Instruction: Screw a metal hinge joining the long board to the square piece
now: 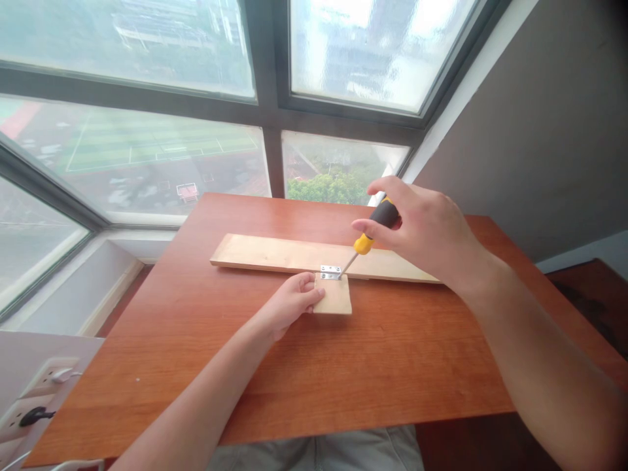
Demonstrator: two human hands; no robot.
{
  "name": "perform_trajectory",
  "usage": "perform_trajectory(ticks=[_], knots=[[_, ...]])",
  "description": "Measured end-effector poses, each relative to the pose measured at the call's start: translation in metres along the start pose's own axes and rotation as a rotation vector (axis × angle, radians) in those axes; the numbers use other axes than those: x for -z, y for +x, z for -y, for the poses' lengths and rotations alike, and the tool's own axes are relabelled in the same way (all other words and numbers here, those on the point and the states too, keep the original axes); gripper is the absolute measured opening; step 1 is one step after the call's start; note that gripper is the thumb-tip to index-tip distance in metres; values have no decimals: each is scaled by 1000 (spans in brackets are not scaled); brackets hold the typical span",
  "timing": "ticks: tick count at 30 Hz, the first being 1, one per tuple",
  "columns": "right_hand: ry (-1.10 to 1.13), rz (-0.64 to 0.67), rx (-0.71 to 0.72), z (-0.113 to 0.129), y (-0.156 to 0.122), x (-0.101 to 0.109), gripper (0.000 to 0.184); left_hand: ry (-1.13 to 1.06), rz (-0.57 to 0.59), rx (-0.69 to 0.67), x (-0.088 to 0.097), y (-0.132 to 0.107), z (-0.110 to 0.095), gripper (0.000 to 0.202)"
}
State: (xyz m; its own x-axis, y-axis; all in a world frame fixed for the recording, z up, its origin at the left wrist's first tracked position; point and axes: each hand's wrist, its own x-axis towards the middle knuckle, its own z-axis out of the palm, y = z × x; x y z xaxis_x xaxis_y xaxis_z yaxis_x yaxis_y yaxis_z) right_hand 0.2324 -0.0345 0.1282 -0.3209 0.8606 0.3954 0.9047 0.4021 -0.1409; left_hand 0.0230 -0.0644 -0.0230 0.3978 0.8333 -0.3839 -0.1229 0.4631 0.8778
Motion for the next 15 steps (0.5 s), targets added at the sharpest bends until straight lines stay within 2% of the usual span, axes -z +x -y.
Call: perform_trajectory(ticks=[2,5,7,11,13,15], knots=[[150,48,59,0,0,2,34,0,4,2,0,0,0,38],[377,139,166,1,0,7,40,1,11,-3,0,0,0,38],[335,143,145,2,0,7,40,3,14,-4,0,0,-1,38],[-2,37,10,3,3,5,36,7,0,8,0,-1,-1,39],[3,70,-5,2,4,8,32,9,-1,17,0,-2,-1,39],[121,139,54,1,4,12,31,14,0,22,0,-2,-1,40]])
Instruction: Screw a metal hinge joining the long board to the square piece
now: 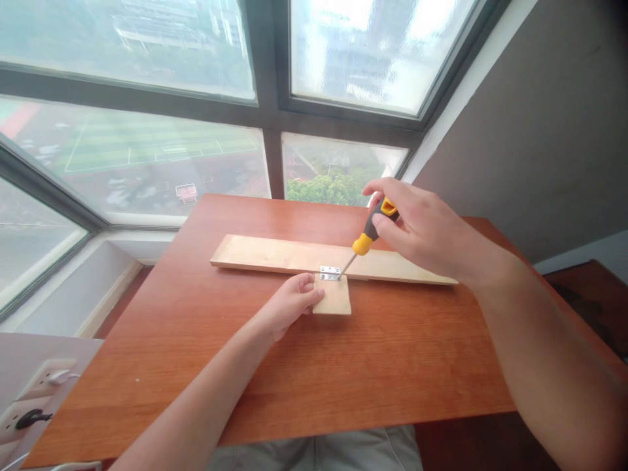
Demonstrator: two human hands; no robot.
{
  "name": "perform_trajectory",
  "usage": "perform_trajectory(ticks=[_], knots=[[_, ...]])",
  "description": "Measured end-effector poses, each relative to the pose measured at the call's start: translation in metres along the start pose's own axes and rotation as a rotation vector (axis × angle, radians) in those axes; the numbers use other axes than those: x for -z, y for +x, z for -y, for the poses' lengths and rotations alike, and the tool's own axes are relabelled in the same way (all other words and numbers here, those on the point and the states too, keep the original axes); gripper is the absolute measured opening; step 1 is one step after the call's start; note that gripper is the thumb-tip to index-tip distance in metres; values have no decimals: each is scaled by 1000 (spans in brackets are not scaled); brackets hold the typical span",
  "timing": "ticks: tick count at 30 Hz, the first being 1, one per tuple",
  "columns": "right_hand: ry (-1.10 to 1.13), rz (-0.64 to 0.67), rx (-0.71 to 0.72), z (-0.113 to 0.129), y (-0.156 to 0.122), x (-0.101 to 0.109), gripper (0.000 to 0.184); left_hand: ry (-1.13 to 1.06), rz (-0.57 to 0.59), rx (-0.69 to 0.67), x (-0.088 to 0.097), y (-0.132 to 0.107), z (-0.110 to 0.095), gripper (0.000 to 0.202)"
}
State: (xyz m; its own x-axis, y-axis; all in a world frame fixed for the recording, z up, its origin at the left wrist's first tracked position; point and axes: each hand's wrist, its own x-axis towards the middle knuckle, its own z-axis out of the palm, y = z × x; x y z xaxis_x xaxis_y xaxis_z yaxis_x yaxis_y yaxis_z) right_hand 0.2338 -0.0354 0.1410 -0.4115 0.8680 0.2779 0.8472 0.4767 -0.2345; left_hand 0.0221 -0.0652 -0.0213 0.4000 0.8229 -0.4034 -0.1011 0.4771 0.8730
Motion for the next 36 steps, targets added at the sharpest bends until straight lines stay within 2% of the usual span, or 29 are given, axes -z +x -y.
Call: perform_trajectory(ticks=[2,4,8,10,13,16,18,22,25,28,33,36], knots=[[109,69,85,0,-1,4,36,4,-3,1,0,0,0,39],[107,89,116,1,-1,5,37,5,-9,-1,-1,0,0,38],[-203,-60,-28,-1,2,-2,33,6,-10,-3,0,1,1,37],[-247,-87,-78,-2,2,-3,31,7,0,-8,1,1,2,36],[-58,-4,7,-3,0,1,23,9,7,-14,2,1,2,35],[121,65,114,-2,-2,4,30,10,7,-15,1,1,1,36],[84,32,106,-2,-1,1,28,12,0,-14,1,1,1,37],[-121,-92,-16,-3,2,-6,32,5,-9,-6,0,1,0,38],[24,-22,41,-2,1,-4,25,8,-4,-5,0,1,0,38],[163,58,136,-1,-1,-1,33,11,-11,2,0,0,-1,37],[-4,-51,15,0,2,-8,37,13,-17,2,-1,-1,-3,35],[62,-11,18,2,3,-7,33,15,-13,-8,-2,-1,-2,34]])
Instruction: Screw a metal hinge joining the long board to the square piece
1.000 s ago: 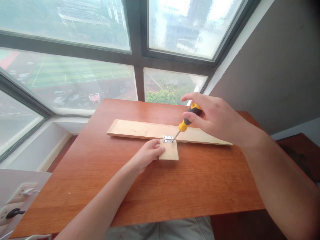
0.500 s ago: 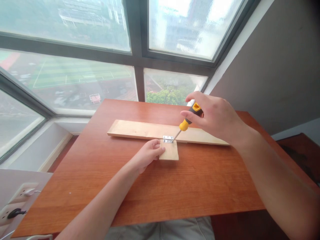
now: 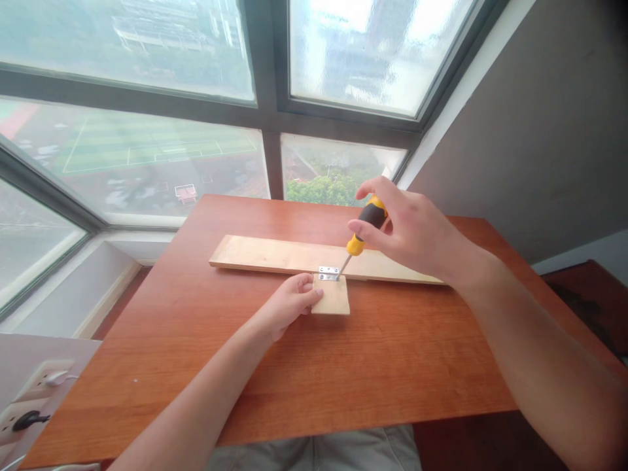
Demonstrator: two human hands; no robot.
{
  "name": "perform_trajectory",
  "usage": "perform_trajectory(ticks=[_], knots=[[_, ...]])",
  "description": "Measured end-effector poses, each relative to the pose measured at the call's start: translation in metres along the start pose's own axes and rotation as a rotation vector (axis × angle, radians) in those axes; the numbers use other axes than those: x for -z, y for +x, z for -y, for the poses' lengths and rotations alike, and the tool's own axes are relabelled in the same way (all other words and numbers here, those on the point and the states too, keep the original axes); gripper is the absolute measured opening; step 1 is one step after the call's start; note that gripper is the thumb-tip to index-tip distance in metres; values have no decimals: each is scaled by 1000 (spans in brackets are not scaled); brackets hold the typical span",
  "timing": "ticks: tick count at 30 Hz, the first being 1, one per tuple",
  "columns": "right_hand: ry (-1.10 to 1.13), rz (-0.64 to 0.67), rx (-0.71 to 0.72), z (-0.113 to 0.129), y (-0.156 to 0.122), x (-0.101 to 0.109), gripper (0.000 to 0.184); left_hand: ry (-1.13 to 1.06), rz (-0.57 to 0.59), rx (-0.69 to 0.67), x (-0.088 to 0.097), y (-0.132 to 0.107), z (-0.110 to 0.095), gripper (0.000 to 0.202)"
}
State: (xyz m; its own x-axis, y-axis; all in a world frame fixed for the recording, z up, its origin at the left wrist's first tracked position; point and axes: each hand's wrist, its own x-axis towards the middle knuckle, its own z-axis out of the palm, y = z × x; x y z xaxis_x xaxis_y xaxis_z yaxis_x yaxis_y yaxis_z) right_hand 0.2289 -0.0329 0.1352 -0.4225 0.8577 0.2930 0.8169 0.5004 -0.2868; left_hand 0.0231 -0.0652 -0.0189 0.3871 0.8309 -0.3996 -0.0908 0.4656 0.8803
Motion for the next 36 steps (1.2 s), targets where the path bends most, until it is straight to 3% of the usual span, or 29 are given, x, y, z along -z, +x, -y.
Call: perform_trajectory(ticks=[4,6,10,14,19,25,28,32,36], knots=[[102,79,73,3,-1,5,27,-7,-1,-2,0,0,0,36],[-13,14,43,2,-1,3,24,-9,1,1,0,0,0,37],[-250,-121,-89,-1,2,-5,37,-2,-4,6,1,0,1,37],[-17,-34,-44,-2,1,0,28,19,-2,9,2,2,3,39],[352,108,81,-1,-1,7,31,49,0,9,3,3,5,41],[-96,-134,-53,-2,1,-4,33,44,5,7,3,3,4,41],[42,-65,-17,-2,0,-1,25,40,11,5,3,4,4,42],[388,108,79,-4,-3,6,38,51,10,3,3,4,5,43],[276,73,53,-5,-2,2,33,51,7,1,4,4,5,44]])
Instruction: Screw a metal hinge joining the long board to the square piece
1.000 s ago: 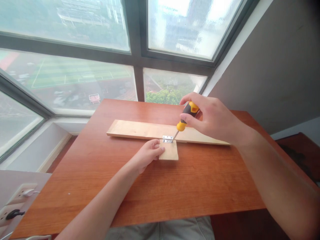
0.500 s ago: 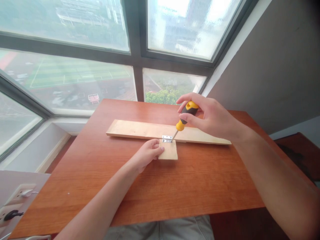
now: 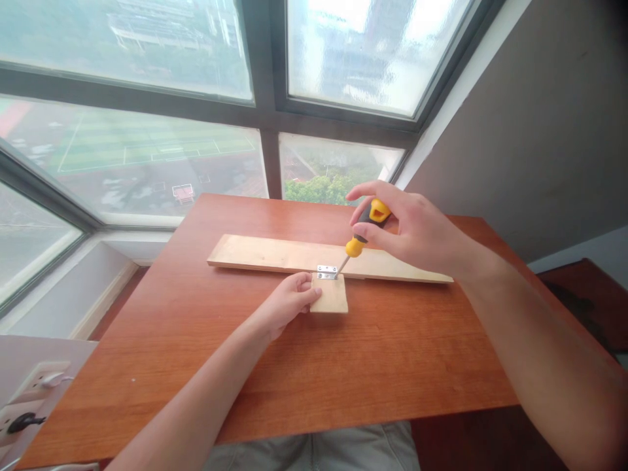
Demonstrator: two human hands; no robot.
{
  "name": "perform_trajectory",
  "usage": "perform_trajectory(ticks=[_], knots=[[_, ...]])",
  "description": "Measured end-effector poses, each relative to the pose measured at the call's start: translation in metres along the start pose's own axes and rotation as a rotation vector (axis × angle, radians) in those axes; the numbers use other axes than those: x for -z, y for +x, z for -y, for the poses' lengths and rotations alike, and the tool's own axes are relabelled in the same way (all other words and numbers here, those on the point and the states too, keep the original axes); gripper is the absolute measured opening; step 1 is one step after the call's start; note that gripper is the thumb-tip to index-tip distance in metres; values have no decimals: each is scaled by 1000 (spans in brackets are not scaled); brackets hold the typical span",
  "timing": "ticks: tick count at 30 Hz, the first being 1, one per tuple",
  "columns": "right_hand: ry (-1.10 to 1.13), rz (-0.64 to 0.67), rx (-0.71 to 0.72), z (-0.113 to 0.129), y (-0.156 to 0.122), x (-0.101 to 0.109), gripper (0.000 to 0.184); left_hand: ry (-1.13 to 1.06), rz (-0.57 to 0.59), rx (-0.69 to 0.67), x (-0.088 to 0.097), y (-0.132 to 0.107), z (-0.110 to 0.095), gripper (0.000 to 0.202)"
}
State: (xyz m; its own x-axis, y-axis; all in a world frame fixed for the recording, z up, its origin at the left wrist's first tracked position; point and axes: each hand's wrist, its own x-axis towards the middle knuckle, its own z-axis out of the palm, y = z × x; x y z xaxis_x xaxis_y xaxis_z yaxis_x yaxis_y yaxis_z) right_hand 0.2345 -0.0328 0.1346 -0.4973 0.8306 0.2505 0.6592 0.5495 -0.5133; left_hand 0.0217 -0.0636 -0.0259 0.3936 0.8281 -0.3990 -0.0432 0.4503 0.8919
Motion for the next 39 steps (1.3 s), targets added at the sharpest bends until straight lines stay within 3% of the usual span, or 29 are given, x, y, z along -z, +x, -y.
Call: perform_trajectory(ticks=[3,5,7,11,13,15,18,20,23,26,28,31,35,37,39], knots=[[-266,-137,-30,1,3,-7,31,-2,2,4,0,0,0,44],[-329,-170,-50,4,4,-9,31,-3,7,3,0,0,0,42],[-264,-127,-35,7,3,-7,23,-14,13,-1,0,1,0,42],[4,33,43,10,0,1,34,-34,7,-2,0,0,0,43],[45,45,31,9,0,1,30,-31,3,-2,-1,0,-1,43],[-74,-38,-19,6,1,-2,24,-30,7,-1,-1,0,-1,42],[-391,-220,-120,4,4,-8,35,-28,7,-1,-1,0,0,42],[-459,-260,-161,3,4,-8,37,-24,6,-4,0,0,1,41],[-240,-133,-84,5,1,-3,14,-18,14,-12,0,1,1,38],[44,3,50,5,-4,2,26,-23,22,-18,-1,1,0,38],[172,16,81,3,-5,0,30,-33,24,-19,-1,1,0,38],[160,-97,54,-1,-5,-8,28,-47,26,-22,-1,0,0,38],[-180,-381,-44,-3,-2,-20,36,-52,20,-24,-1,0,0,38],[-108,-412,-39,-4,-2,-24,31,-56,14,-20,-1,0,0,37],[149,-352,4,-5,-1,-28,22,-60,13,-14,-2,-1,-1,36]])
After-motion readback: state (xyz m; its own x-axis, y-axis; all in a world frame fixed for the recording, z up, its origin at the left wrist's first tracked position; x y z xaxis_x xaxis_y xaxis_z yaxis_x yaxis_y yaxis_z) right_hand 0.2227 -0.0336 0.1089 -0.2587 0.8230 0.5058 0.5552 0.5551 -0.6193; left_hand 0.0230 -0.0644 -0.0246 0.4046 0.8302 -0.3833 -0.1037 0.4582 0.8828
